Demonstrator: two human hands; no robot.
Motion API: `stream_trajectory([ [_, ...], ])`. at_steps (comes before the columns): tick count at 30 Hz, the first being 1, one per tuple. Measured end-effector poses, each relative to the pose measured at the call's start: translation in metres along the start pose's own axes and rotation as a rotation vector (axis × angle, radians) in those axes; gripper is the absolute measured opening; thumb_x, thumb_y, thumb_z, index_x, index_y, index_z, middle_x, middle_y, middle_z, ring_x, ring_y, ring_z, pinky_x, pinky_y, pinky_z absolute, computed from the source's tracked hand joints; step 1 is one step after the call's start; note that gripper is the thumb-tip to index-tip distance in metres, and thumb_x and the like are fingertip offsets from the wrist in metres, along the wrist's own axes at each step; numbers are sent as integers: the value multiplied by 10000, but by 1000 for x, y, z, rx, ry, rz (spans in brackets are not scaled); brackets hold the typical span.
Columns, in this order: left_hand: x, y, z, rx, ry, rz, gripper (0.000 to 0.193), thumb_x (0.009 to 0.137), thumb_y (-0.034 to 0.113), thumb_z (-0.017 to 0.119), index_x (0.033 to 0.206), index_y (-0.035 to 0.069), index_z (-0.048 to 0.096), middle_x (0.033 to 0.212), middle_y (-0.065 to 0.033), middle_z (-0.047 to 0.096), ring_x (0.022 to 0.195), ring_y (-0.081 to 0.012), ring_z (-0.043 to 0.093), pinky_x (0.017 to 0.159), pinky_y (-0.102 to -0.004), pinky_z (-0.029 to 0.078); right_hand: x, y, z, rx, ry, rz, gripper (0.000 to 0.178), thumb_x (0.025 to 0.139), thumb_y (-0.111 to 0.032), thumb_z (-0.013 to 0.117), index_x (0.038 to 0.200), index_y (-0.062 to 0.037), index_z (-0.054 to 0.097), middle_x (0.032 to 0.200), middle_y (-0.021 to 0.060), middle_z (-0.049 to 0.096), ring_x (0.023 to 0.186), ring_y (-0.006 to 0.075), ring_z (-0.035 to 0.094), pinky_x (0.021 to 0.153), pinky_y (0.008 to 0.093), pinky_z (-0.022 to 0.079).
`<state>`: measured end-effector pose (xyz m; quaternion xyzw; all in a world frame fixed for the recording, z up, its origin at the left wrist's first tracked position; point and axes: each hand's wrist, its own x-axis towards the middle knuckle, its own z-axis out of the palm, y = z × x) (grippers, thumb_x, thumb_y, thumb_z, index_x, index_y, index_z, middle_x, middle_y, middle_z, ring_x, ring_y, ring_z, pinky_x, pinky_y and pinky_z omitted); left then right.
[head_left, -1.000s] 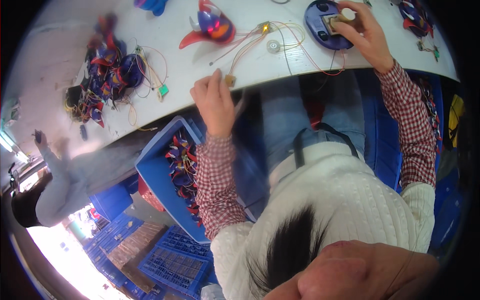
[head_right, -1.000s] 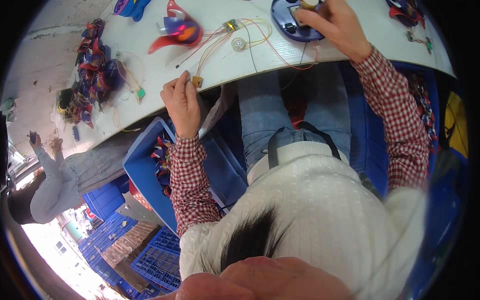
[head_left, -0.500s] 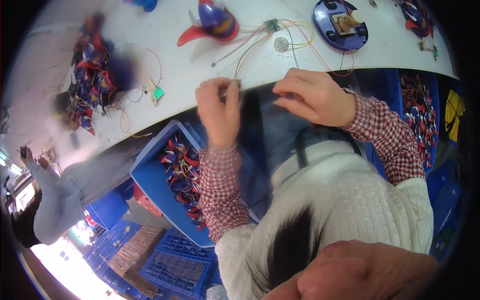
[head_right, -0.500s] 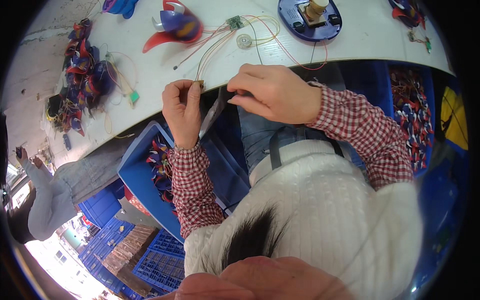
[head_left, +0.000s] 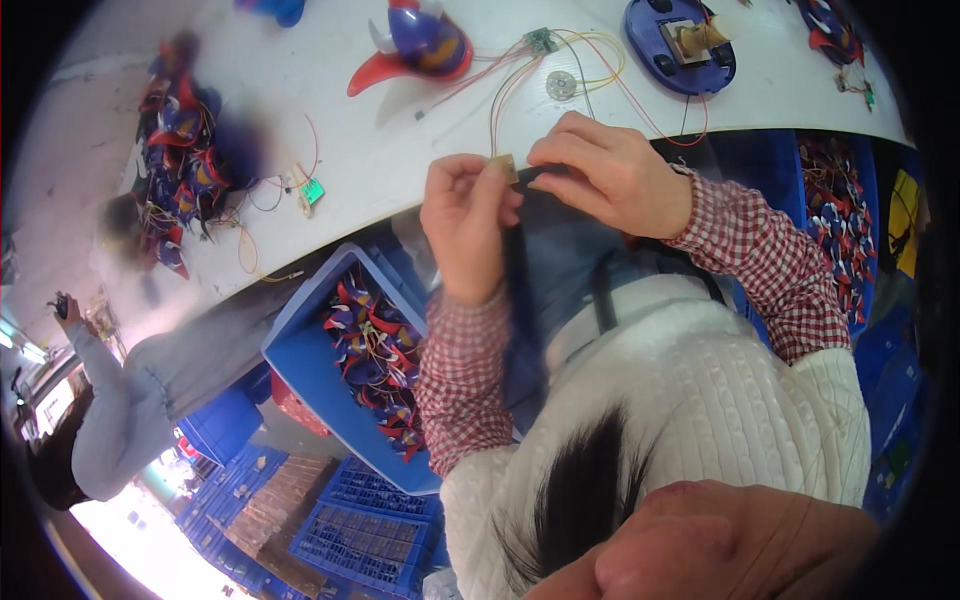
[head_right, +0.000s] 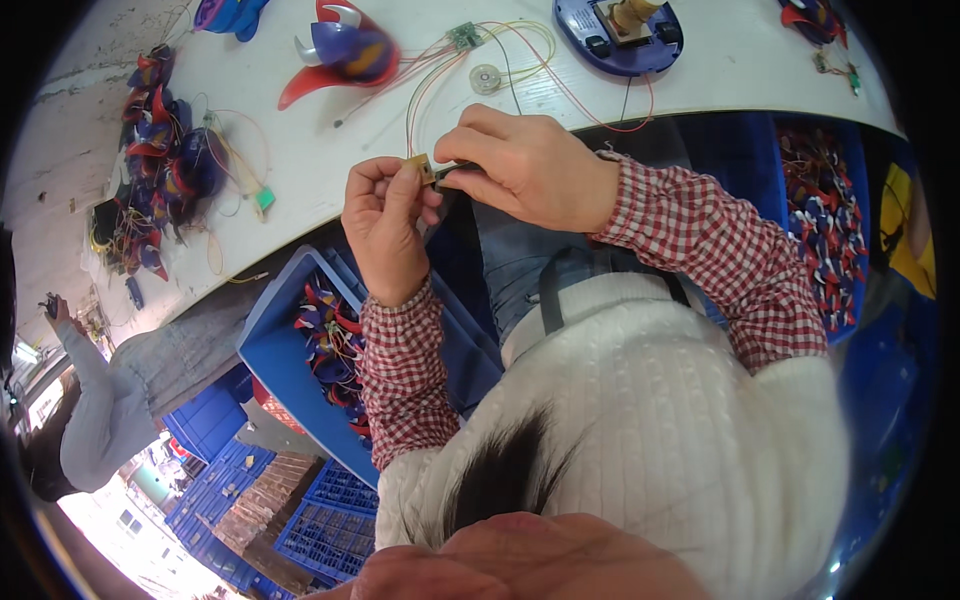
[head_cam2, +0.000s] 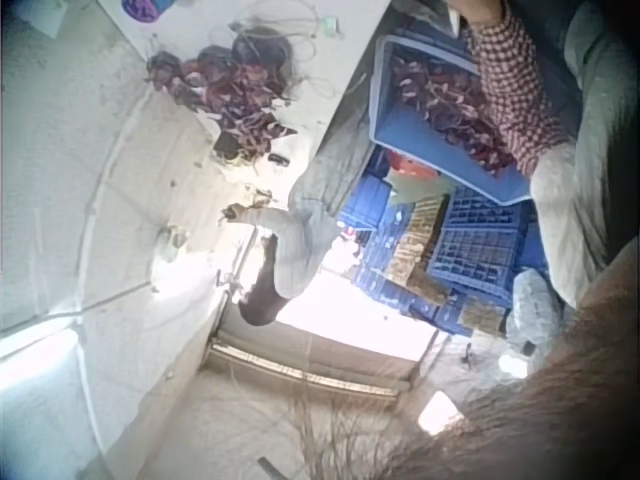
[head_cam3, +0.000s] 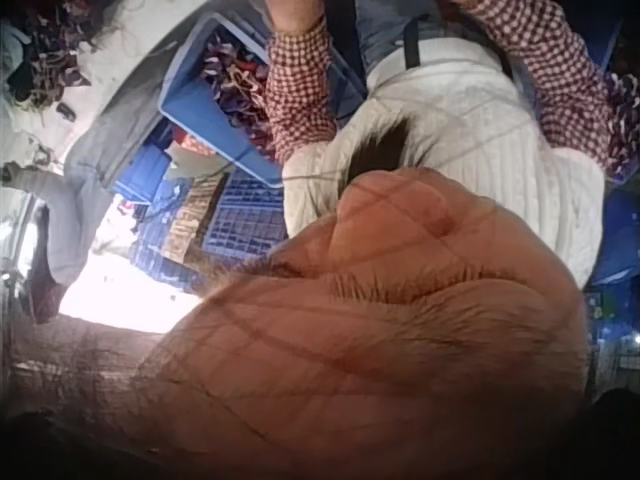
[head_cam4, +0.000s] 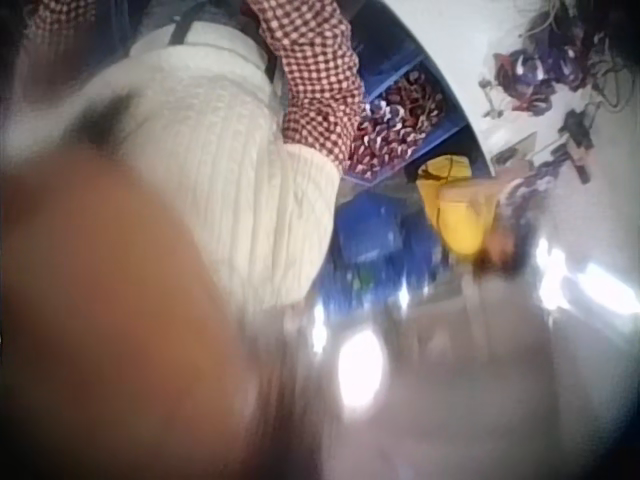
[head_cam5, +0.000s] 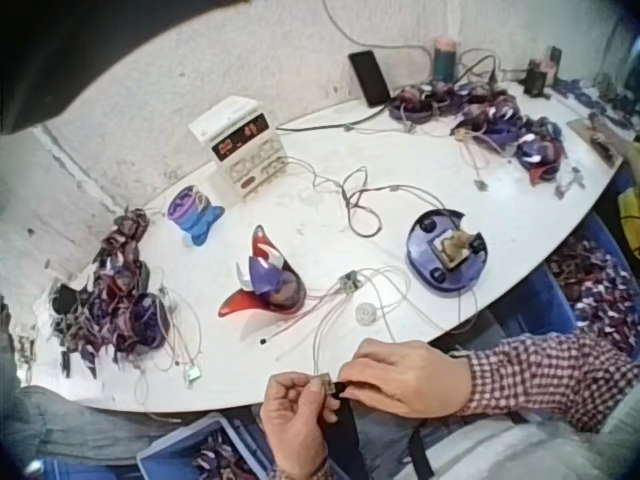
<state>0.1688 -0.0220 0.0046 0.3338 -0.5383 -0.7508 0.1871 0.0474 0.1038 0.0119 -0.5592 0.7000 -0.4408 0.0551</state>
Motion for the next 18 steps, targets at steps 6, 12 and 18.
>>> stream_trajectory([
  [6, -6, -10, 14, -49, 7, 21, 134, 881, 53, 576, 972, -21, 511, 742, -98, 594, 568, -127, 566, 500, -187, 452, -4, 4, 13, -26, 38, -16, 193, 742, 1, 665, 917, -24, 589, 793, 66, 560, 595, 179, 521, 529, 246, 443],
  [12, -11, -13, 12, -79, 45, -22, 103, 850, 46, 584, 928, -4, 537, 728, -93, 596, 555, -121, 550, 494, -193, 451, -10, 9, 20, -92, 87, -123, 152, 745, -30, 643, 863, -55, 551, 778, 47, 520, 593, 181, 522, 517, 260, 445],
  [18, -11, -12, 16, -42, 50, 10, 106, 865, 49, 579, 940, -11, 534, 723, -92, 596, 542, -126, 549, 492, -191, 454, -12, 15, 24, -70, 95, -166, 172, 740, -37, 654, 888, -39, 564, 775, 52, 532, 609, 180, 527, 535, 259, 456],
])
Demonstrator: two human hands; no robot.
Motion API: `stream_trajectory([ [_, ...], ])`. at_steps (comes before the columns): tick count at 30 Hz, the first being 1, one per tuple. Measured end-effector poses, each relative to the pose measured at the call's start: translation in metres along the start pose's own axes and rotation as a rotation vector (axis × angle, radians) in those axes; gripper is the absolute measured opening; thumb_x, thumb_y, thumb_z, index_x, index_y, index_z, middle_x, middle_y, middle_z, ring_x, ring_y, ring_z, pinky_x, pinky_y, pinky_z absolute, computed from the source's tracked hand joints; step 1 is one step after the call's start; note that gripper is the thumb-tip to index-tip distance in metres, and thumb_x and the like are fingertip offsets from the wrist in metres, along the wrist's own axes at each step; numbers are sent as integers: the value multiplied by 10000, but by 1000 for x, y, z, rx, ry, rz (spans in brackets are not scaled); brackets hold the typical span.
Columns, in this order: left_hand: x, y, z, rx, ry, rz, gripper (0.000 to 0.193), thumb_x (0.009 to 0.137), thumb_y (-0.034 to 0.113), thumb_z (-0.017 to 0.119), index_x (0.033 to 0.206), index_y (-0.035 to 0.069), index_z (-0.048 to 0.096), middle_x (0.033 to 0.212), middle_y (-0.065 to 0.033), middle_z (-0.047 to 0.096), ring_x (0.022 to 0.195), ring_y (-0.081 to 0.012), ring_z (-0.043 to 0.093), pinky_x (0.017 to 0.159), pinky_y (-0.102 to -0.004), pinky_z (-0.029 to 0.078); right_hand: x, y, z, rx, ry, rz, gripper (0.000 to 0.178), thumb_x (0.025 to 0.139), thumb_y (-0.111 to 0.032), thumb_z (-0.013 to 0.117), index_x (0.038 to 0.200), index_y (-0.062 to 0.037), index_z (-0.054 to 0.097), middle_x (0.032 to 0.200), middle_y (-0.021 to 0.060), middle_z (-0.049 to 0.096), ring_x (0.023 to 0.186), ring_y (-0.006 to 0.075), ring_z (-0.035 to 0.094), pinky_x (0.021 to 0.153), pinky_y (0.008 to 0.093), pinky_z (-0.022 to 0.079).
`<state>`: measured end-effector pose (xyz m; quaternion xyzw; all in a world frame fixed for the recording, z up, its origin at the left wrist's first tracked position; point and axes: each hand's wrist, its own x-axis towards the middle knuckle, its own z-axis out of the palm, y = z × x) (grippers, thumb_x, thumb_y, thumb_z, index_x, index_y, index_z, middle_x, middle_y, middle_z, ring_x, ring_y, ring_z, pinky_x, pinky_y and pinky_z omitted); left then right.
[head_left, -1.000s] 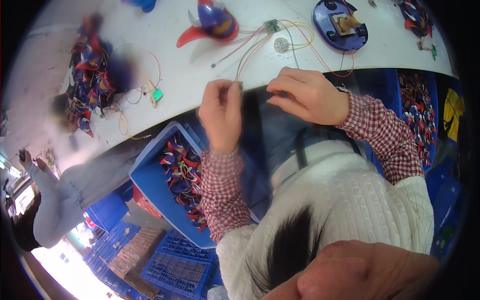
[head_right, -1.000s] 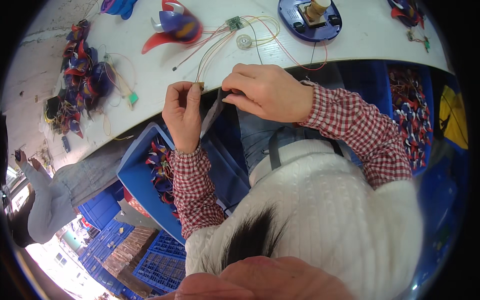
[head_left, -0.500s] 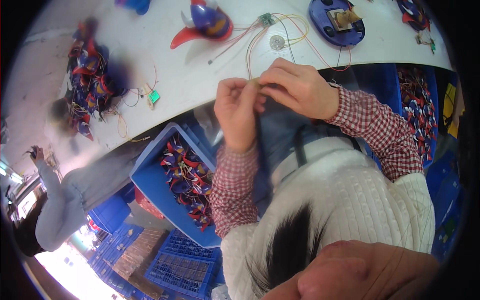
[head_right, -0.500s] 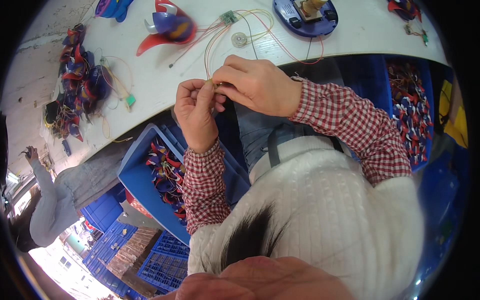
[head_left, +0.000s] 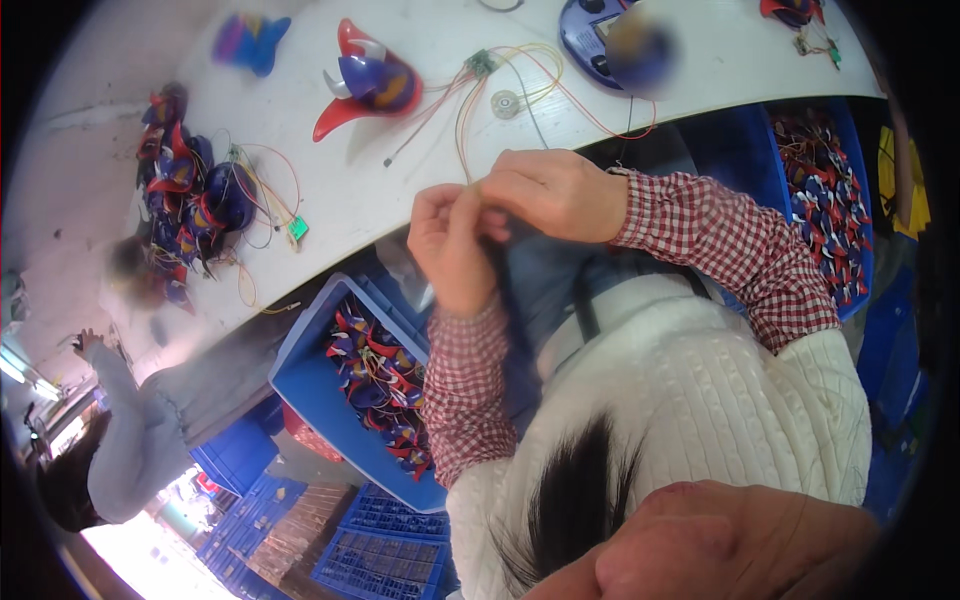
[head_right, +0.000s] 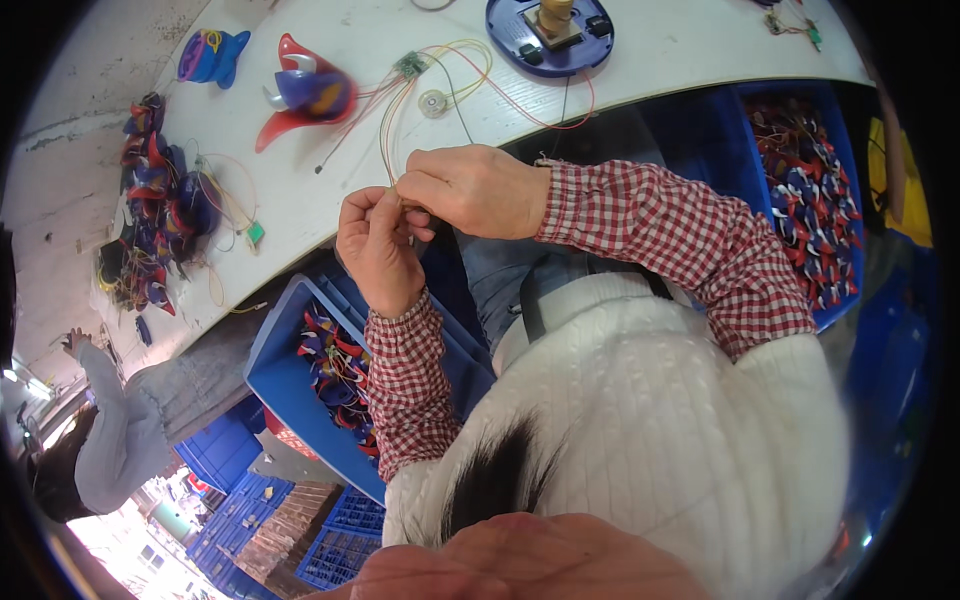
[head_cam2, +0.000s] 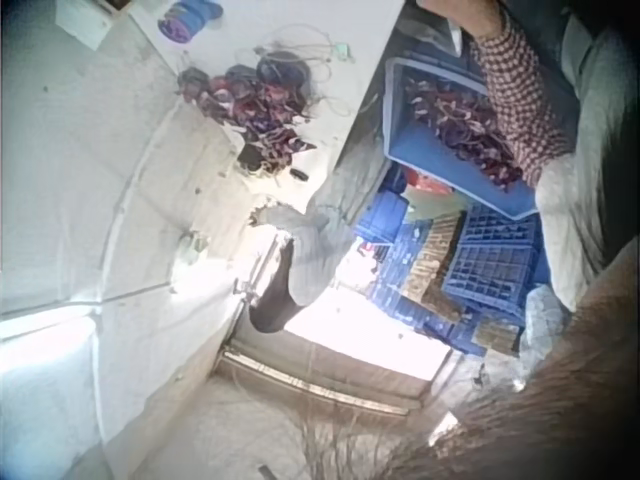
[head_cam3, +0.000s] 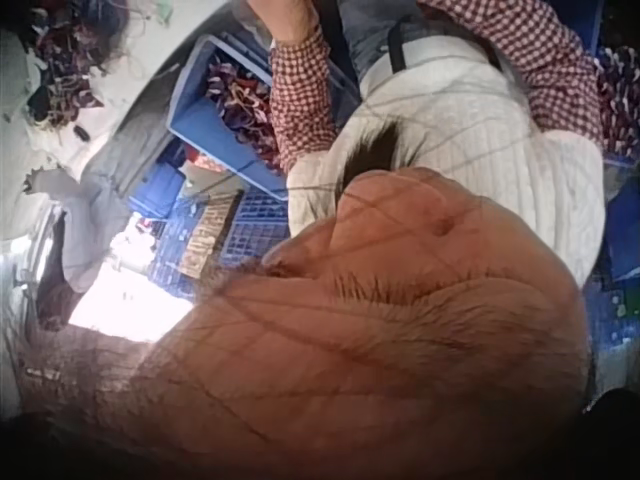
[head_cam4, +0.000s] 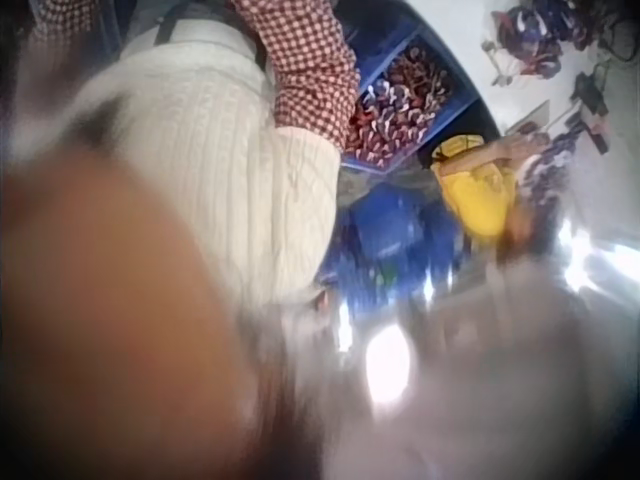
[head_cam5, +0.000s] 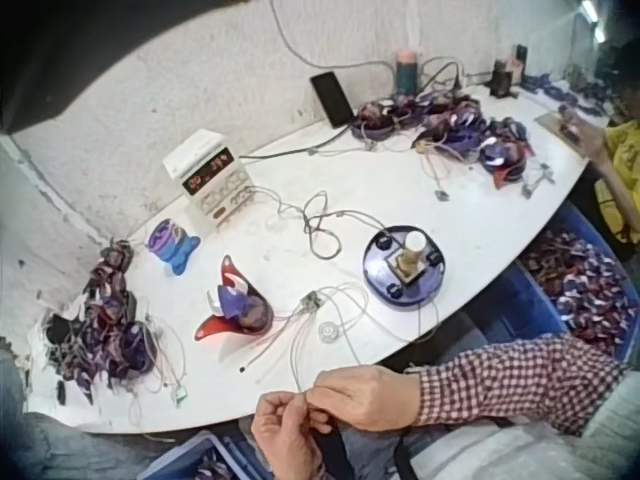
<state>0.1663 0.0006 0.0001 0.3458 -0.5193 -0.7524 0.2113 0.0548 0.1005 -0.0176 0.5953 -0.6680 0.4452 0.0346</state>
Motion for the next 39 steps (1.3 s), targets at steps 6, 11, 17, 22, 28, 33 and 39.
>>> stream_trajectory([
  [6, 14, 1, -10, 693, 122, 362, 194, 836, 71, 613, 1003, 6, 539, 932, -138, 568, 786, -167, 543, 610, -214, 466, -7, -4, -42, 6, 86, -19, 238, 739, -49, 693, 945, -21, 579, 818, 74, 545, 646, 183, 533, 559, 259, 468],
  [11, 4, 0, 25, 929, 122, 773, 519, 766, 172, 701, 1194, -7, 467, 1199, -212, 441, 1047, -275, 461, 849, -335, 422, -32, 37, -136, 33, 372, 308, 400, 735, -38, 719, 1106, -26, 572, 1021, 62, 542, 682, 136, 496, 586, 202, 425],
  [17, 68, -19, 139, 1134, -297, 1028, 956, 581, 486, 807, 1237, -77, 399, 1223, -237, 430, 1123, -365, 424, 957, -477, 305, -6, 83, -139, -103, 178, 255, 310, 776, -188, 701, 1035, -62, 587, 946, 60, 555, 671, 191, 522, 574, 248, 426],
  [22, 81, -42, 154, 1171, -222, 974, 1010, 553, 531, 801, 1244, -78, 388, 1188, -224, 430, 1095, -357, 410, 942, -476, 275, -6, 100, -130, -179, 86, 223, 257, 808, -225, 665, 995, -68, 581, 949, 60, 558, 673, 202, 530, 601, 273, 432],
  [28, 89, -47, 151, 1255, -176, 1031, 1036, 542, 558, 793, 1252, -73, 381, 1168, -216, 429, 1069, -354, 398, 936, -476, 258, -17, 86, -124, -241, 130, 43, 180, 810, -137, 653, 950, -46, 584, 912, 57, 571, 677, 185, 534, 615, 278, 440],
  [33, 74, -28, 144, 1134, -184, 1060, 884, 586, 455, 781, 1201, -71, 424, 1121, -207, 454, 1053, -350, 421, 930, -496, 289, 3, 174, -158, -262, 364, 199, 146, 770, -117, 690, 831, -21, 599, 758, 58, 570, 592, 176, 503, 551, 264, 420],
  [39, 50, 6, 50, 888, 95, 1068, 367, 734, 177, 743, 996, 19, 540, 988, -98, 530, 920, -228, 490, 864, -312, 376, 3, 187, -178, -594, 428, 91, 149, 776, -146, 682, 786, -18, 605, 707, 63, 576, 567, 170, 501, 534, 265, 420],
])
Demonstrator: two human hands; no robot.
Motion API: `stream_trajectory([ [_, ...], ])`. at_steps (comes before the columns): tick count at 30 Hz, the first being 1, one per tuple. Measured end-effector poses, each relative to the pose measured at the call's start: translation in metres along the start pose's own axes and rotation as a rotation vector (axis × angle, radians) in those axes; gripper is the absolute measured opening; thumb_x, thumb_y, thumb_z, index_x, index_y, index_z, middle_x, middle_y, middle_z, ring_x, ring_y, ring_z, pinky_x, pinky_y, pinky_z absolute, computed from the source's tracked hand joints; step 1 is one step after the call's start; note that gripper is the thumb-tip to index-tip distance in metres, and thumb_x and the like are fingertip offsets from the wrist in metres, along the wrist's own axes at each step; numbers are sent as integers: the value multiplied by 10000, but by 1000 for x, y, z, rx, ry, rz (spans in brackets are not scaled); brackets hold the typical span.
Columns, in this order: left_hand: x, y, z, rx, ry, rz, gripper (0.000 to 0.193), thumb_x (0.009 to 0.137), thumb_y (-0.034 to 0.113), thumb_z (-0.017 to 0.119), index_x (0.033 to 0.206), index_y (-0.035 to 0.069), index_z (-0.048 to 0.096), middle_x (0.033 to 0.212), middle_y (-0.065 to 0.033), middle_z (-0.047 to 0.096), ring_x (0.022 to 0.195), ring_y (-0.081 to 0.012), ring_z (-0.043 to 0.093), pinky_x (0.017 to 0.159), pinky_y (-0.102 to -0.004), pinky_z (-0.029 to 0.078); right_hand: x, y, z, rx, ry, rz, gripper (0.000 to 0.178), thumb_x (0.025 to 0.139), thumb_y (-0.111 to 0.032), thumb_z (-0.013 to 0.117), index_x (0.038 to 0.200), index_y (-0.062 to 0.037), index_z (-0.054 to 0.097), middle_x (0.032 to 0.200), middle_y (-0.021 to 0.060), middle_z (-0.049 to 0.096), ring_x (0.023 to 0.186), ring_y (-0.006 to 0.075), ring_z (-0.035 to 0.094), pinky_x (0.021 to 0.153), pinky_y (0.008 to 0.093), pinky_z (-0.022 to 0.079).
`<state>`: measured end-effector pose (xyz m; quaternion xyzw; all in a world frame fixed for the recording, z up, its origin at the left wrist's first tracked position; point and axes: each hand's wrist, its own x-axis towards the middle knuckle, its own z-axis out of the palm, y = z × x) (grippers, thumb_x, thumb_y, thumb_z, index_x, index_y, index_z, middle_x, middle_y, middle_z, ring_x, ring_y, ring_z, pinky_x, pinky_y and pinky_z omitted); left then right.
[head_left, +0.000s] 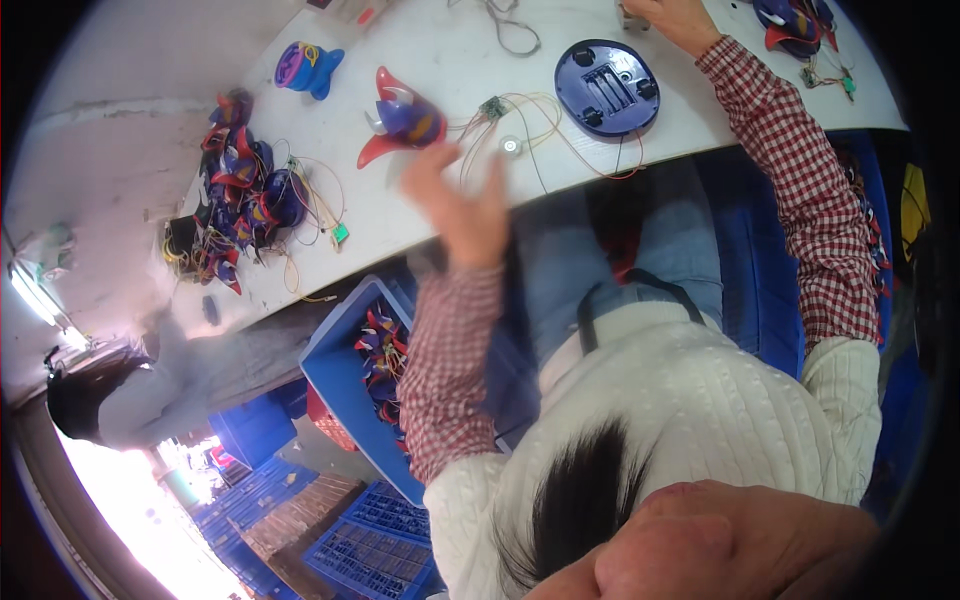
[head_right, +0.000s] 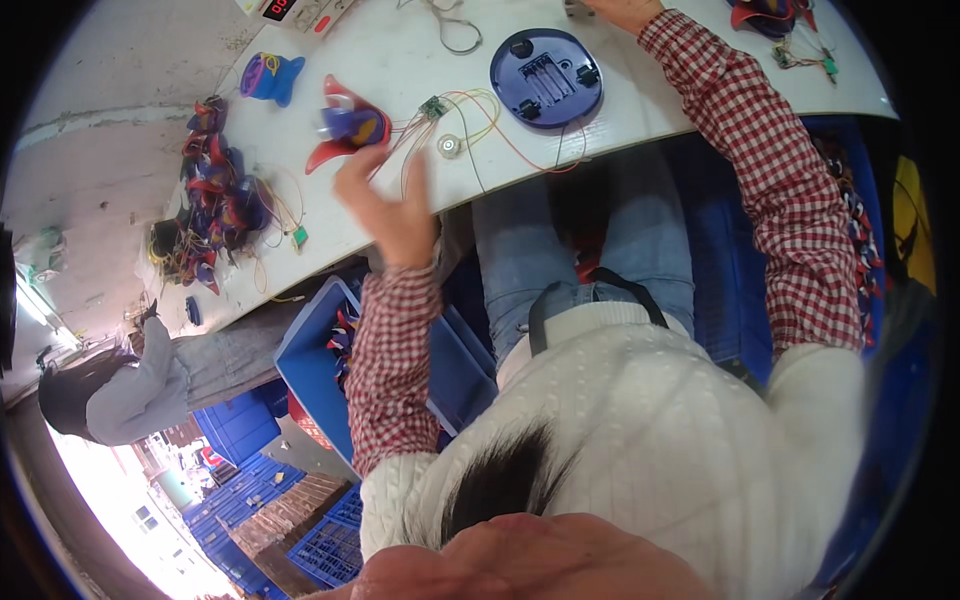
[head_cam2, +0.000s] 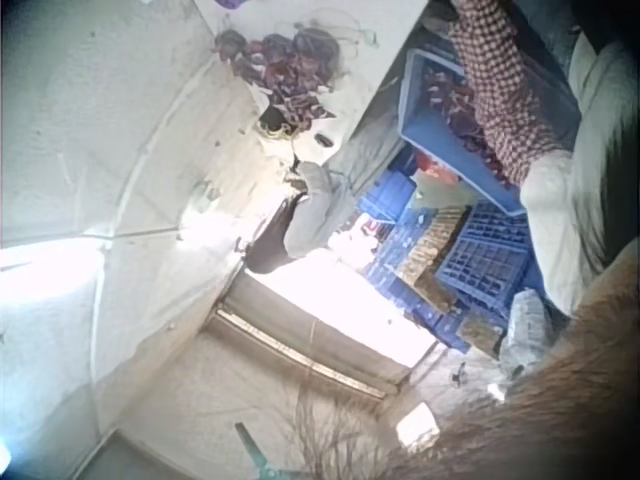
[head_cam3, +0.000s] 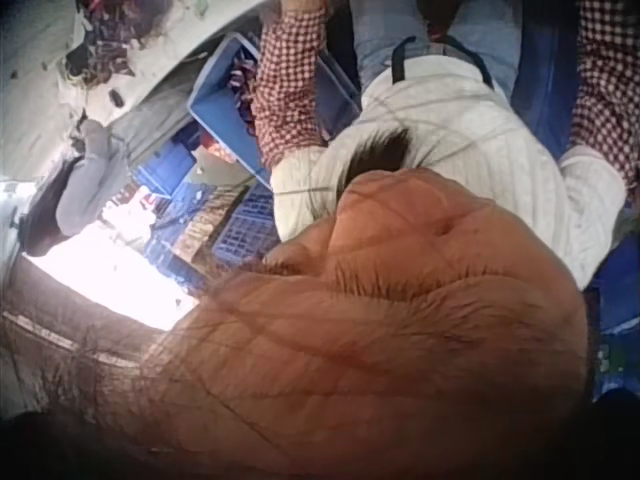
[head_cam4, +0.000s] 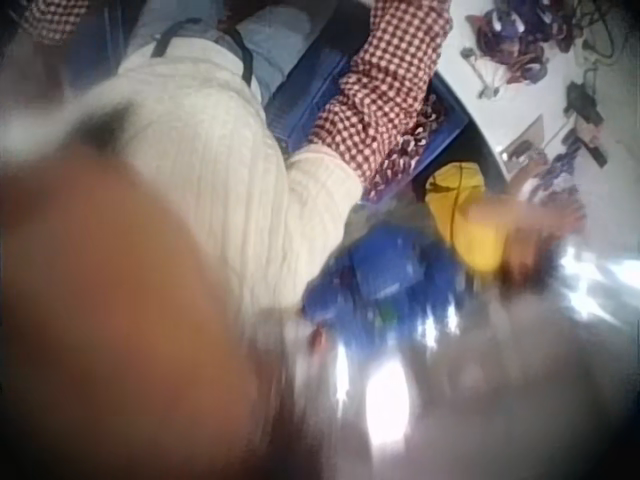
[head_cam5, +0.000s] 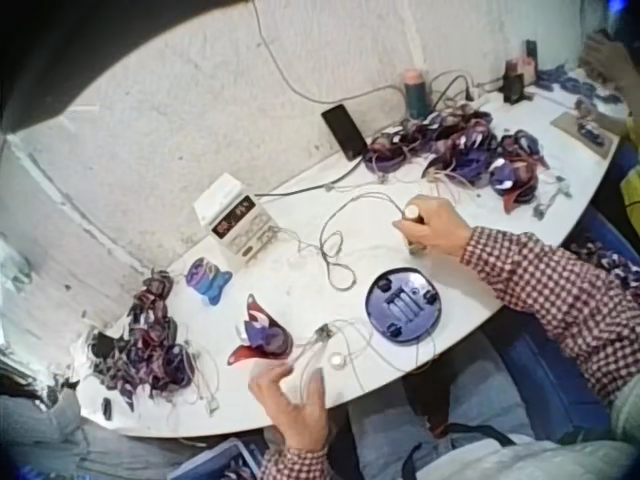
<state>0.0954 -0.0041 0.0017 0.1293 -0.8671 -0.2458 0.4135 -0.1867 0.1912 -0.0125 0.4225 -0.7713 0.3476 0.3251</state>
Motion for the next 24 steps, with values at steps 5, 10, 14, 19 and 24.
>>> stream_trajectory([
  [5, 4, -86, -49, 162, 28, -403, 328, 790, 278, 705, 850, -39, 643, 901, -134, 615, 851, -226, 544, 811, -338, 437, -1, -13, 2, -250, 22, -316, 148, 801, -159, 653, 781, -20, 609, 693, 65, 586, 571, 160, 512, 529, 263, 429],
  [10, 26, -118, -45, -59, -238, -664, 661, 697, 370, 774, 1177, -25, 548, 1152, -195, 503, 1026, -289, 486, 930, -378, 392, 22, -125, -6, 92, -642, 55, 167, 870, -91, 585, 1027, -42, 613, 946, 63, 592, 750, 179, 568, 671, 245, 474],
  [14, 48, -104, -14, -224, -205, -796, 844, 635, 420, 810, 1262, -31, 470, 1244, -211, 433, 1068, -300, 471, 979, -396, 372, 6, -160, 60, 126, -374, -272, 146, 830, -94, 593, 972, -68, 618, 1031, 75, 569, 742, 224, 583, 701, 318, 489],
  [19, 50, -93, -7, -102, -165, -796, 998, 569, 438, 842, 1319, -32, 382, 1345, -211, 317, 1153, -306, 425, 1002, -395, 364, 9, -176, 74, -130, -787, -238, 191, 840, -70, 574, 1023, -52, 626, 953, 59, 584, 864, 240, 578, 790, 303, 484],
  [24, 53, -88, -10, -86, -201, -710, 812, 633, 366, 818, 1238, -47, 468, 1275, -219, 434, 1141, -296, 470, 951, -360, 420, 42, -184, 42, 62, -1039, -11, 172, 835, -84, 578, 989, -42, 642, 842, 70, 607, 786, 221, 589, 757, 282, 497],
])
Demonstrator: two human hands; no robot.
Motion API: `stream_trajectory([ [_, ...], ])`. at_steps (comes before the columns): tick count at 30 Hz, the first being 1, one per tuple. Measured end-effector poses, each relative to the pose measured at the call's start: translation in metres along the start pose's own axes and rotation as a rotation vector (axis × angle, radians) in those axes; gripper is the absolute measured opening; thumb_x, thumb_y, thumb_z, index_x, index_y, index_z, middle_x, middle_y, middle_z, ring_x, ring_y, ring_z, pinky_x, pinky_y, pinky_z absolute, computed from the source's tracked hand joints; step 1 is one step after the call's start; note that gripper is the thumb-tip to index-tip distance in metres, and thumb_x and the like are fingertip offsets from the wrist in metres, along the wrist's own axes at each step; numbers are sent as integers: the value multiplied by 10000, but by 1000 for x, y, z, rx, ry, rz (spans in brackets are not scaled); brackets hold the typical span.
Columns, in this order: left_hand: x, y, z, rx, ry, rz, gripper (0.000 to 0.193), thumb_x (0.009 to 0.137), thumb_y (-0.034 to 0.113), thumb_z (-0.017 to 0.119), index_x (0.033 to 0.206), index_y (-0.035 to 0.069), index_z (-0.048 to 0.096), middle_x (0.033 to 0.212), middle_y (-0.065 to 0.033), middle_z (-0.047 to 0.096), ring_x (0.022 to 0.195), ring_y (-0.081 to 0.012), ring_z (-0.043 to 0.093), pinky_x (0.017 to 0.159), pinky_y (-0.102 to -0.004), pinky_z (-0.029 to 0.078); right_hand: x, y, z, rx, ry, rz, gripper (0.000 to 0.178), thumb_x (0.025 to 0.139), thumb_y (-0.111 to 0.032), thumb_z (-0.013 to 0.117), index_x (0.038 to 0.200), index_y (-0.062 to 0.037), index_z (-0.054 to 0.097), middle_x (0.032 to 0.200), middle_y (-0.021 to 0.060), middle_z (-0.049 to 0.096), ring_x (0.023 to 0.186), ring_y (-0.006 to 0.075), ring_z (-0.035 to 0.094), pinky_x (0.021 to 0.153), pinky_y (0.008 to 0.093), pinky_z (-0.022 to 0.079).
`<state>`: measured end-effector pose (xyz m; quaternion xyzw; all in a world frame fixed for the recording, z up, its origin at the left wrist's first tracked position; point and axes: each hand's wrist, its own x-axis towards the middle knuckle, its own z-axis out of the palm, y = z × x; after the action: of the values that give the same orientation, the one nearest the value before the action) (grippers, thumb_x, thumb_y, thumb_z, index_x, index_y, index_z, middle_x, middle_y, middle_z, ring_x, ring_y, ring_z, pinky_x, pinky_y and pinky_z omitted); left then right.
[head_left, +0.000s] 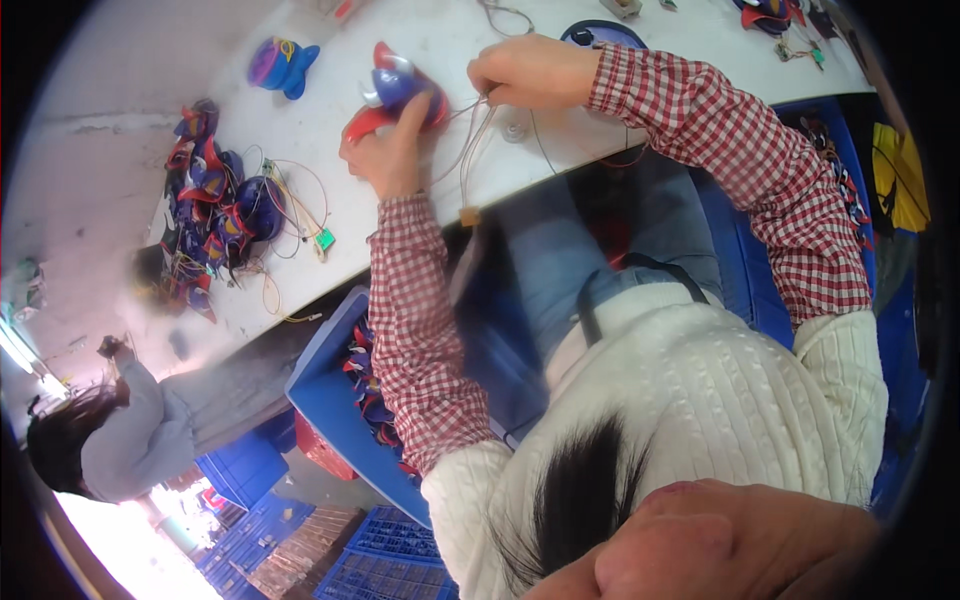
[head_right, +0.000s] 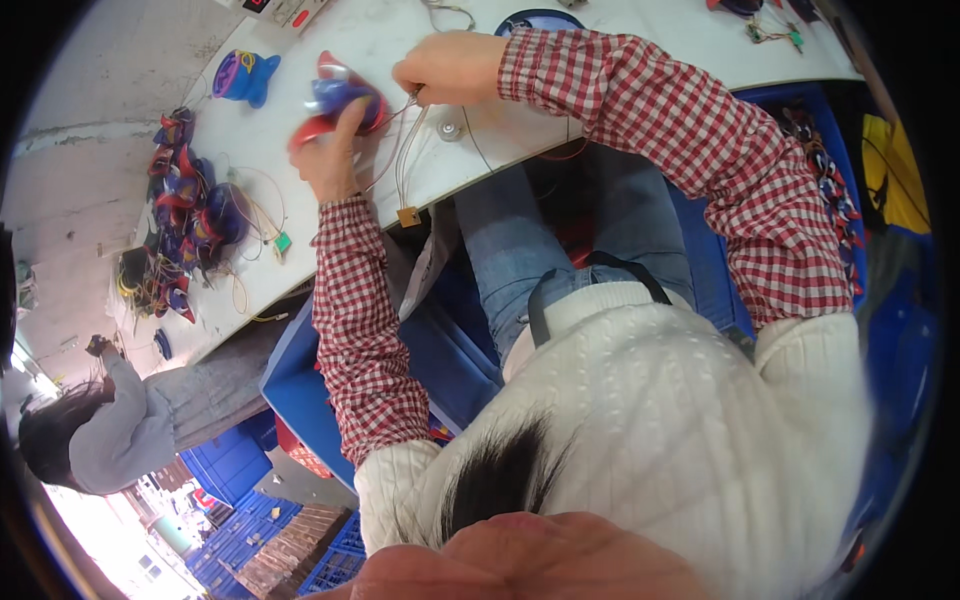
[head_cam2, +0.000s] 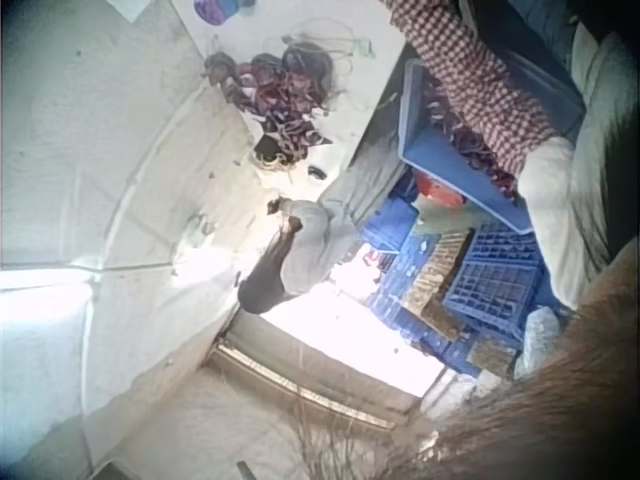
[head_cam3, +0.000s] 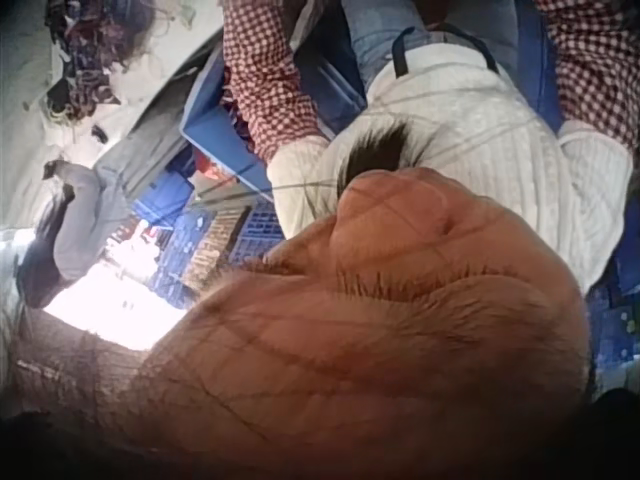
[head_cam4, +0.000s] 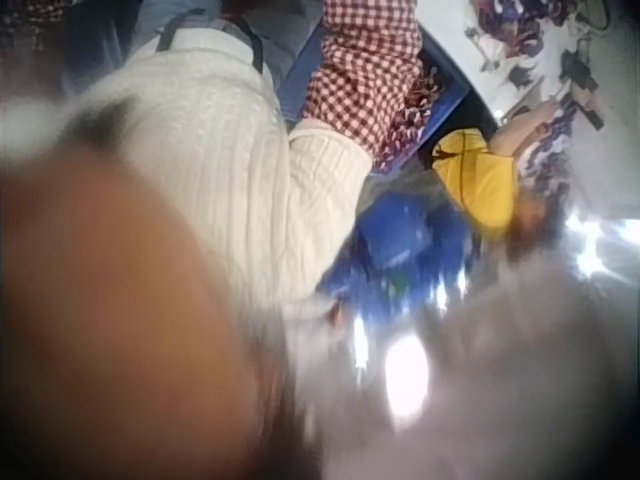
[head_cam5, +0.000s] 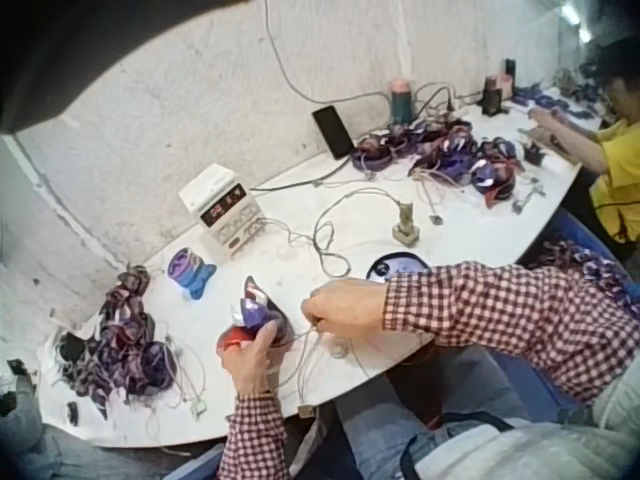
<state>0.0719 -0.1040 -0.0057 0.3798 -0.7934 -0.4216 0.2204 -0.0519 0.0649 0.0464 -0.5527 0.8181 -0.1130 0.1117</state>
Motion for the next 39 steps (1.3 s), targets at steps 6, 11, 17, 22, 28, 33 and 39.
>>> stream_trajectory([
  [6, -22, 25, -11, -756, -288, -10, 565, 694, 223, 776, 1129, -59, 550, 1083, -196, 595, 998, -274, 583, 869, -319, 482, -35, 28, -30, 557, -2, -54, 145, 825, -119, 598, 917, -18, 648, 718, 71, 608, 623, 163, 561, 597, 253, 491],
  [11, -50, 48, 20, -875, -548, 74, 464, 702, 116, 752, 1090, -66, 576, 973, -173, 654, 875, -245, 645, 820, -298, 524, -61, 65, -38, 846, -82, 154, 150, 826, -162, 609, 845, -16, 635, 700, 69, 613, 574, 134, 531, 525, 244, 453],
  [17, -67, 77, 59, -593, -715, 59, 389, 690, 107, 760, 990, -81, 599, 760, -156, 666, 568, -192, 644, 434, -209, 507, -78, 108, -8, 468, 262, 153, 173, 797, -124, 606, 919, -3, 625, 720, 63, 603, 558, 143, 527, 523, 244, 450],
  [22, -51, 50, 132, -296, -451, 422, 422, 497, 305, 832, 738, 1, 666, 701, -117, 618, 672, -220, 561, 634, -290, 482, -94, 152, 40, 210, 610, 78, 328, 801, -75, 542, 1129, -58, 560, 1177, 96, 484, 1043, 220, 503, 826, 285, 437],
  [28, -58, 64, 111, -548, -310, 492, 474, 594, 207, 789, 965, -23, 604, 828, -132, 610, 914, -251, 551, 790, -292, 473, -83, 136, 23, 755, 468, 132, 326, 915, -132, 511, 1231, -53, 488, 1085, 73, 555, 895, 148, 533, 782, 246, 436],
  [33, -89, 83, 38, -1191, -442, 24, 442, 672, 42, 674, 1086, -33, 535, 882, -117, 617, 832, -198, 581, 767, -271, 489, -64, 37, -29, 846, 410, -77, 362, 917, -122, 507, 1265, -38, 459, 1129, 72, 533, 907, 141, 510, 812, 235, 416],
  [39, -92, 34, -109, -1163, 54, 97, 531, 752, 202, 518, 1246, 9, 496, 1111, -120, 623, 928, -213, 636, 761, -268, 519, -47, -32, -21, 952, 455, -391, 336, 891, -106, 544, 1218, -32, 510, 1114, 63, 527, 880, 127, 493, 785, 210, 404],
])
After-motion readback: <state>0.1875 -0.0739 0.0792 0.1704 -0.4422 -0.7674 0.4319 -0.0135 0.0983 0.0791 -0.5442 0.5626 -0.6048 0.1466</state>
